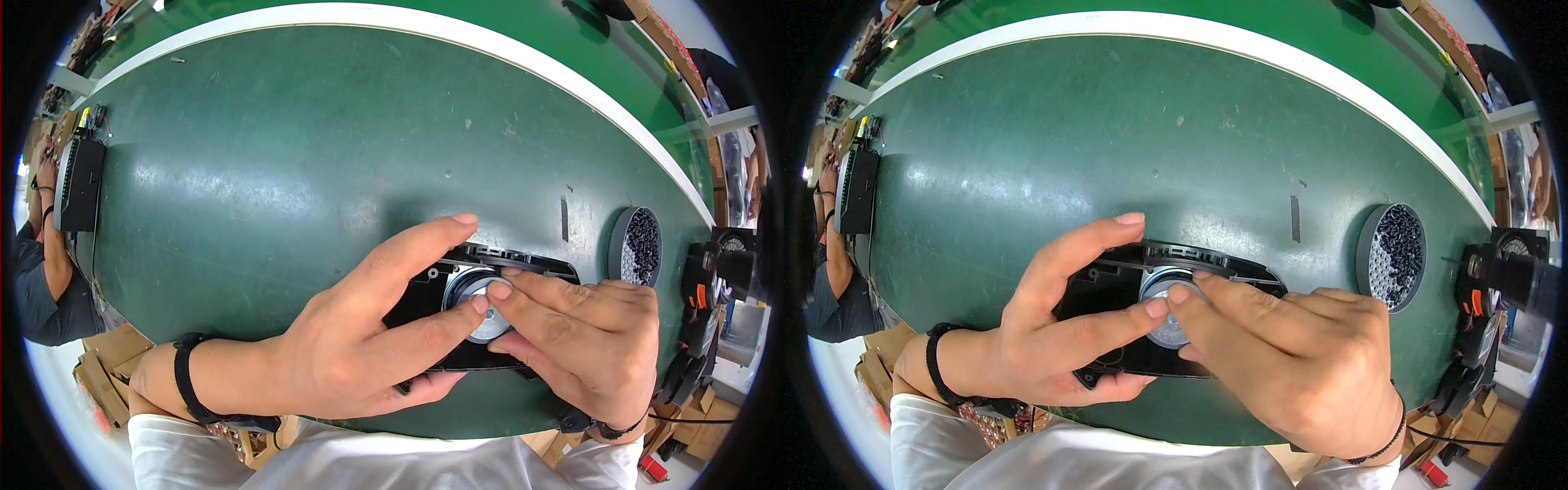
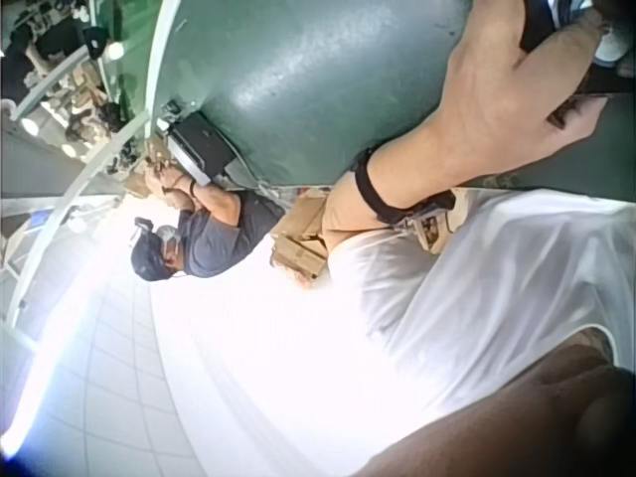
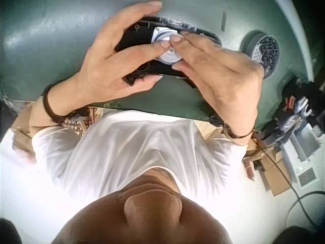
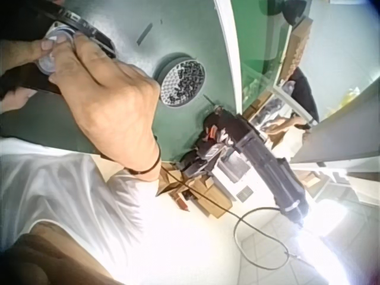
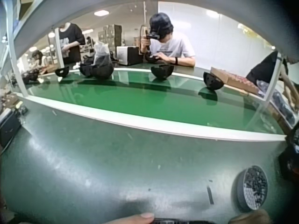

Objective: Assembling a speaker into its plastic housing using an electric screwdriver on a factory assembly line.

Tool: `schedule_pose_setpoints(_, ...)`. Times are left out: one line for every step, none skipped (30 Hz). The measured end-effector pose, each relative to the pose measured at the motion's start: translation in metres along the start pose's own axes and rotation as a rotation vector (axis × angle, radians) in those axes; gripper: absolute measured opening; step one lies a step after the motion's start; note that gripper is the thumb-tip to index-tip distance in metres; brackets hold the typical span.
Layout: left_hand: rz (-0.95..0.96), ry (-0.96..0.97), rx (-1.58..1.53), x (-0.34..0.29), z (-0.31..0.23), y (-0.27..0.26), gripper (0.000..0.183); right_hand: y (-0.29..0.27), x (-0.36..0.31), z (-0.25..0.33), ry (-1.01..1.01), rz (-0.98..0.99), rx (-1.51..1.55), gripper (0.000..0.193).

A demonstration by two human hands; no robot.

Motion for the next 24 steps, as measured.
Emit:
schedule_pose_setpoints(0.001, -0.006, -0.005, 0.000, 0.000, 0.000, 0.054, 0.000, 0.000, 0.000, 0.002, 0.000, 0.004, 0.041)
schedule_pose_setpoints(0.000, -0.004, -0.006, 0.000, 0.000, 0.000, 0.054, -0.001, 0.000, 0.000, 0.002, 0.000, 0.003, 0.041)
schedule_pose_setpoints(-0.002, -0.003, -0.001, 0.000, 0.000, 0.000, 0.055, 0.000, 0.000, 0.001, 0.003, 0.007, -0.004, 0.041)
schedule_pose_setpoints(-0.005, -0.001, 0.005, 0.000, -0.001, 0.000, 0.055, 0.000, 0.000, 0.002, 0.005, 0.014, -0.011, 0.041)
schedule_pose_setpoints(-0.004, -0.001, 0.004, -0.001, -0.001, 0.000, 0.055, 0.000, 0.000, 0.002, 0.006, 0.014, -0.011, 0.041)
schedule_pose_setpoints(-0.006, 0.003, 0.015, 0.000, -0.001, 0.001, 0.055, 0.001, 0.001, 0.001, 0.002, 0.014, -0.012, 0.041)
schedule_pose_setpoints(-0.009, 0.006, 0.025, 0.000, 0.000, 0.001, 0.055, 0.001, 0.001, 0.000, 0.000, 0.014, -0.012, 0.041)
schedule_pose_setpoints(-0.005, 0.006, 0.021, 0.001, 0.001, 0.001, 0.055, 0.001, 0.001, 0.000, 0.005, 0.014, -0.011, 0.041)
schedule_pose_setpoints(-0.003, 0.005, 0.019, 0.002, 0.000, 0.001, 0.054, 0.002, 0.001, 0.000, 0.006, 0.019, -0.007, 0.041)
schedule_pose_setpoints(0.000, 0.004, 0.016, 0.002, -0.001, 0.001, 0.054, 0.002, 0.001, -0.001, 0.009, 0.024, -0.001, 0.042)
schedule_pose_setpoints(0.005, 0.001, 0.012, 0.003, 0.000, 0.001, 0.054, 0.002, 0.002, -0.002, 0.014, 0.025, 0.002, 0.042)
schedule_pose_setpoints(-0.004, -0.002, 0.022, 0.003, -0.001, 0.001, 0.053, 0.002, 0.001, -0.002, 0.009, 0.020, 0.002, 0.039)
schedule_pose_setpoints(-0.013, -0.006, 0.032, 0.003, -0.001, 0.000, 0.053, 0.001, 0.001, -0.002, 0.003, 0.015, 0.003, 0.036)
schedule_pose_setpoints(-0.009, -0.004, 0.024, 0.004, -0.001, 0.000, 0.053, 0.000, 0.001, -0.003, 0.012, 0.017, 0.002, 0.036)
schedule_pose_setpoints(0.001, 0.005, 0.043, 0.006, -0.002, -0.001, 0.053, -0.001, 0.002, -0.004, -0.009, 0.020, 0.005, 0.033)
schedule_pose_setpoints(0.011, 0.014, 0.061, 0.006, -0.003, -0.001, 0.052, -0.003, 0.002, -0.004, -0.031, 0.022, 0.008, 0.031)
schedule_pose_setpoints(0.013, 0.015, 0.056, 0.006, -0.003, -0.001, 0.052, -0.004, 0.002, -0.004, -0.026, 0.024, 0.006, 0.031)
schedule_pose_setpoints(0.004, 0.015, 0.058, 0.006, -0.002, -0.001, 0.052, -0.005, 0.002, -0.003, -0.007, 0.030, 0.011, 0.030)
schedule_pose_setpoints(-0.005, 0.015, 0.061, 0.005, -0.001, -0.001, 0.051, -0.006, 0.002, -0.004, 0.010, 0.035, 0.016, 0.030)
schedule_pose_setpoints(-0.003, 0.016, 0.056, 0.006, -0.001, -0.001, 0.051, -0.004, 0.001, -0.005, 0.016, 0.037, 0.015, 0.030)
schedule_pose_setpoints(0.002, 0.016, 0.055, 0.006, -0.002, -0.001, 0.051, -0.001, -0.001, -0.008, 0.042, 0.050, 0.044, 0.031)
schedule_pose_setpoints(0.007, 0.016, 0.055, 0.006, -0.003, -0.001, 0.051, 0.001, -0.002, -0.011, 0.066, 0.063, 0.073, 0.032)
schedule_pose_setpoints(0.009, 0.019, 0.052, 0.006, -0.002, 0.000, 0.051, 0.001, -0.001, -0.011, 0.071, 0.061, 0.071, 0.032)
schedule_pose_setpoints(0.004, 0.027, 0.055, 0.005, -0.001, 0.000, 0.051, 0.001, 0.001, -0.007, 0.026, 0.070, 0.027, 0.032)
Point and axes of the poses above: each hand's wrist, its own x-axis towards the middle knuckle, its own y-axis out of the palm, z = x × y, the point moved 6 cm from there along x, towards the middle knuckle, and after that the axes turned 1 degree about z, right-handed, at the moved point
